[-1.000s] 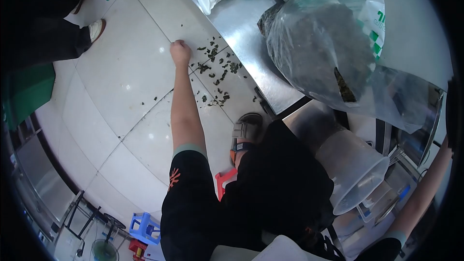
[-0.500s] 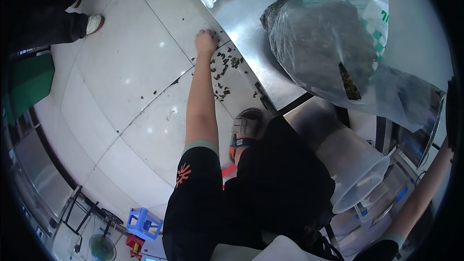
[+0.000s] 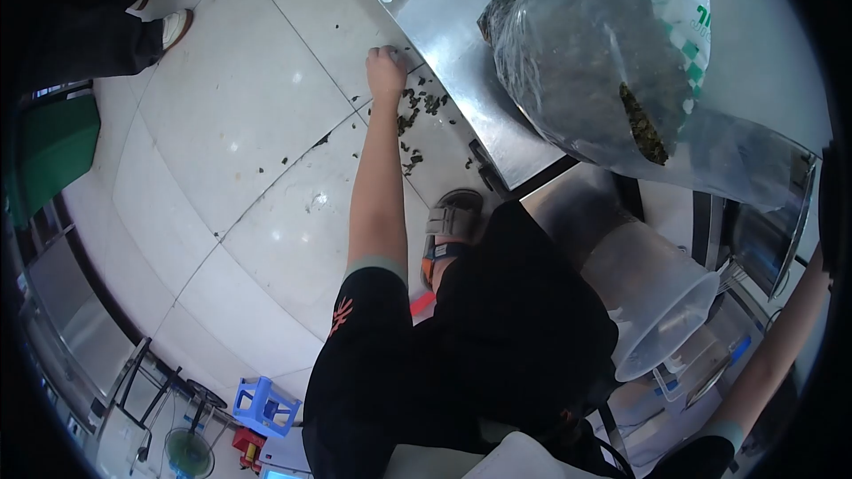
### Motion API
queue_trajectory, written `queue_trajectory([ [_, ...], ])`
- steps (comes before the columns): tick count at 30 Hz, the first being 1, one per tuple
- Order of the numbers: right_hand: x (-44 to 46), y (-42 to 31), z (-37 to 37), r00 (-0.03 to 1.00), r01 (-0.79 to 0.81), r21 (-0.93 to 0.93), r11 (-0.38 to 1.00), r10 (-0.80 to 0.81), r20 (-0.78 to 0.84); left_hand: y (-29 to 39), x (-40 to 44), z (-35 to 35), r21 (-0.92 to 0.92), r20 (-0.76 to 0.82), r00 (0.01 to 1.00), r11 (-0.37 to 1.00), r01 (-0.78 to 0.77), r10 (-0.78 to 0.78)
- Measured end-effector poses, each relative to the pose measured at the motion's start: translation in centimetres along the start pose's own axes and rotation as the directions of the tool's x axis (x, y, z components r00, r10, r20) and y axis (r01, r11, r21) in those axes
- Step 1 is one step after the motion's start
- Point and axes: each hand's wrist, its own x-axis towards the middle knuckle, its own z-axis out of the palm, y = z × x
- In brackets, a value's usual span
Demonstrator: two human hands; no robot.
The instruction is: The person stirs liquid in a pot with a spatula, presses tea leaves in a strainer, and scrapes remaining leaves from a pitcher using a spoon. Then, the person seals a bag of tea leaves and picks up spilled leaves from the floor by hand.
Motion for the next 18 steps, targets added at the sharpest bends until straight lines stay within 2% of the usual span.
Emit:
queue_trajectory([
  [1,-0.5,0.1,-1.5,0.96,0.165,0.353,0.921,-0.069,-0.27,-0.2,1.0,0.8,-0.044,0.032,0.994,0.994,0.104,-0.102],
  [2,-0.6,0.2,-1.6,0.959,0.166,0.349,0.922,-0.068,-0.275,0.0,1.6,1.2,-0.05,0.03,0.994,0.994,0.102,-0.1],
  [4,-0.8,0.0,-1.5,0.961,0.183,0.405,0.896,-0.077,-0.264,0.1,1.8,1.8,0.011,0.245,0.969,1.0,0.011,-0.013],
  [5,-0.9,-0.2,-1.7,0.961,0.186,0.408,0.894,-0.079,-0.265,0.1,1.2,2.2,0.012,0.244,0.97,1.0,0.016,-0.018],
  [7,-1.2,-0.5,-2.1,0.963,0.177,0.38,0.908,-0.081,-0.255,0.3,-1.7,3.1,-0.043,0.249,0.925,0.958,-0.285,0.286],
  [9,-1.2,-0.3,-2.1,0.961,0.192,0.386,0.902,-0.093,-0.262,2.1,-4.9,0.6,-0.044,0.376,0.841,0.914,-0.404,0.39],
  [12,-1.2,-0.2,-1.9,0.957,0.2,0.386,0.9,-0.095,-0.274,0.2,-9.7,0.4,-0.008,0.347,0.837,0.894,-0.448,0.423],
  [13,-1.1,-0.4,-1.9,0.957,0.192,0.382,0.904,-0.087,-0.277,-0.2,-11.0,-0.1,-0.003,0.347,0.843,0.899,-0.438,0.412],
  [15,-1.0,-0.4,-2.0,0.96,0.18,0.382,0.906,-0.077,-0.27,0.0,-12.2,-1.8,0.28,0.339,0.934,0.937,-0.211,0.109],
  [16,-1.1,-0.4,-2.1,0.964,0.168,0.374,0.912,-0.071,-0.258,0.2,-12.0,-2.2,0.287,0.338,0.936,0.937,-0.201,0.098],
  [18,-1.0,-0.4,-1.9,0.963,0.168,0.373,0.912,-0.071,-0.26,2.0,-11.1,-2.7,0.195,0.161,0.984,0.974,-0.112,0.081],
])
